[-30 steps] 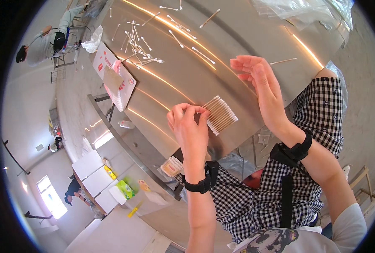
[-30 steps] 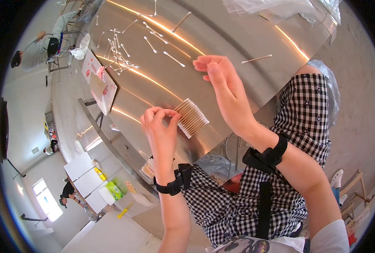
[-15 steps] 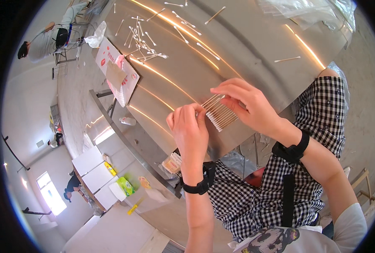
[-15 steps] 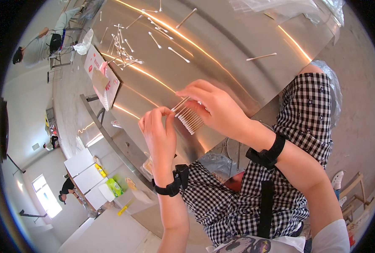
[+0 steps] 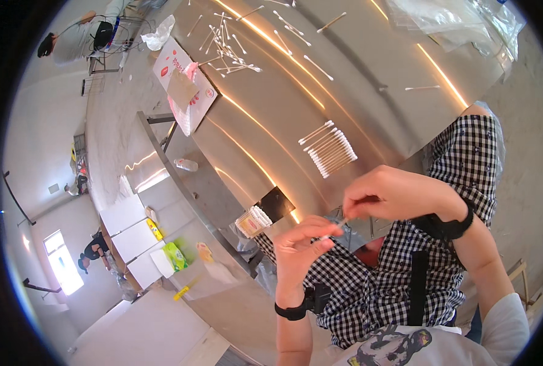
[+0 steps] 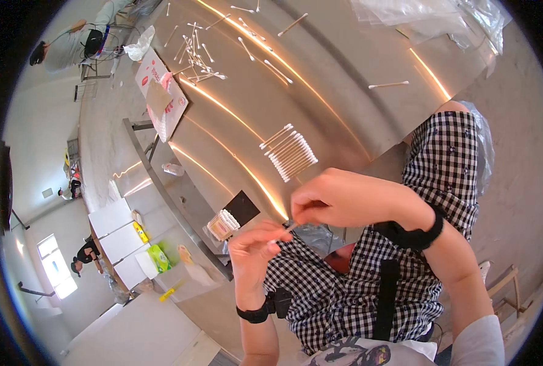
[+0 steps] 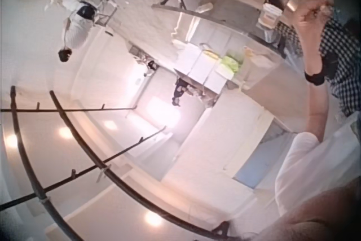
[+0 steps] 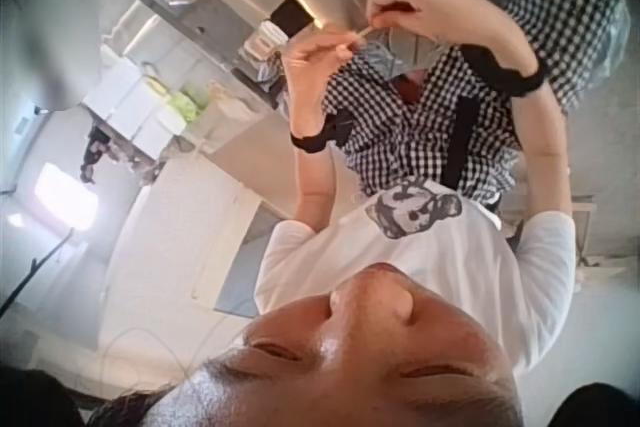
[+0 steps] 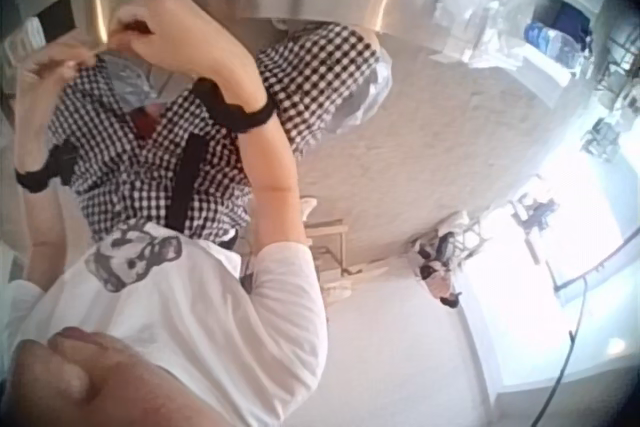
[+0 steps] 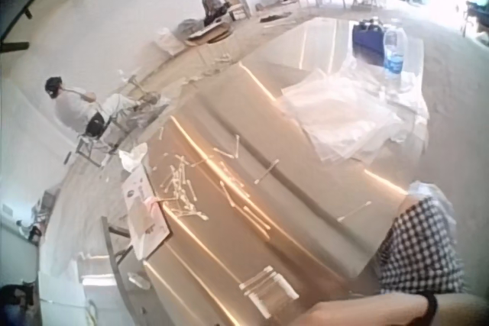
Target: Sorting and packaging cotton swabs into small plastic bags.
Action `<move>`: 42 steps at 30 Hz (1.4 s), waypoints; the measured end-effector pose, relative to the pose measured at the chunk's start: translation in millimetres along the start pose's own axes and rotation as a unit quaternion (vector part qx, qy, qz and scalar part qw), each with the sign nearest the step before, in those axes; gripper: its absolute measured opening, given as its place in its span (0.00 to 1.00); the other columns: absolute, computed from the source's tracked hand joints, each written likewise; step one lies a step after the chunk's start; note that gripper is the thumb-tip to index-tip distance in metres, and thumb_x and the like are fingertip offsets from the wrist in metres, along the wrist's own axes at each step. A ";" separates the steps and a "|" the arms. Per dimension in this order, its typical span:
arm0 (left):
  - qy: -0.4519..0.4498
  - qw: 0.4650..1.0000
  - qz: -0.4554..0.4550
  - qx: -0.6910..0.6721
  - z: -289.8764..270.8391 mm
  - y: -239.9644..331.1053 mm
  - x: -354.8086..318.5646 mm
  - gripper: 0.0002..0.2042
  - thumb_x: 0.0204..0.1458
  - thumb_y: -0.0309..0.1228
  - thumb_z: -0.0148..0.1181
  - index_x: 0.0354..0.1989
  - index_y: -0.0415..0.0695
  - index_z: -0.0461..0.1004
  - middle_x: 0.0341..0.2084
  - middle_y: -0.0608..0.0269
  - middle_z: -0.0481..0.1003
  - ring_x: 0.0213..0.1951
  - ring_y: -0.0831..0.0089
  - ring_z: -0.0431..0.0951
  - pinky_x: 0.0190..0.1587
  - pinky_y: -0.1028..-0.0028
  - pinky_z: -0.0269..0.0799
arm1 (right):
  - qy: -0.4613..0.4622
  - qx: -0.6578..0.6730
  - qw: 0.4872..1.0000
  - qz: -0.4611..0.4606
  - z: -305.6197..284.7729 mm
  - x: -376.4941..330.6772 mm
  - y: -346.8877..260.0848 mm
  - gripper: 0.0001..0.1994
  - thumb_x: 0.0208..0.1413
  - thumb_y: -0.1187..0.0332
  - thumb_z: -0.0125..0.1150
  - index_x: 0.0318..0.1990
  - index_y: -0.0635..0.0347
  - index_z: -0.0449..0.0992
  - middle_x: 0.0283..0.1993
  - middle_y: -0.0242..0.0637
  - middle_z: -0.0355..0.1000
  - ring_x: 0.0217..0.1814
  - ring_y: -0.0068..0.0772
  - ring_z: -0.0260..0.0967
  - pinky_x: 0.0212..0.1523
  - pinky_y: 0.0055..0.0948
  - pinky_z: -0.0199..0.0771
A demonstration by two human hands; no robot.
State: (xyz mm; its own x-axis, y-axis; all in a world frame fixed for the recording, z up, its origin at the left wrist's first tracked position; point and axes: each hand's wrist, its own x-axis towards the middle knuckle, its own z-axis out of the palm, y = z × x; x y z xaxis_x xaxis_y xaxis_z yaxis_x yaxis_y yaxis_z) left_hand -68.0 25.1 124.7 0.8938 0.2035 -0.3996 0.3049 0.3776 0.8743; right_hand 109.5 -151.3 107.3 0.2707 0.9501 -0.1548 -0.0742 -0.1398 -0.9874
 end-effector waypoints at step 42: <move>-0.053 0.765 0.613 0.190 129.4 75.1 -39.4 0.06 0.47 0.31 0.65 0.33 0.51 0.77 0.28 0.65 0.79 0.27 0.69 0.77 0.27 0.71 0.67 | 0.539 -0.366 0.751 0.105 -9.1 -180.4 12.4 0.10 0.62 0.75 0.57 0.49 0.60 0.78 0.51 0.37 0.75 0.46 0.32 0.75 0.46 0.28 0.74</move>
State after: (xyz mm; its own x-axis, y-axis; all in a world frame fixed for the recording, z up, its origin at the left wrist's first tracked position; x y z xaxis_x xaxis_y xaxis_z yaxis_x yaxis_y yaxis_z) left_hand -37.8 -71.5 241.7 0.6005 0.1124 0.7917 -0.7284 -0.3316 0.5996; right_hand 68.5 -327.0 122.6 0.9764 0.1625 0.1422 0.2159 -0.7458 -0.6302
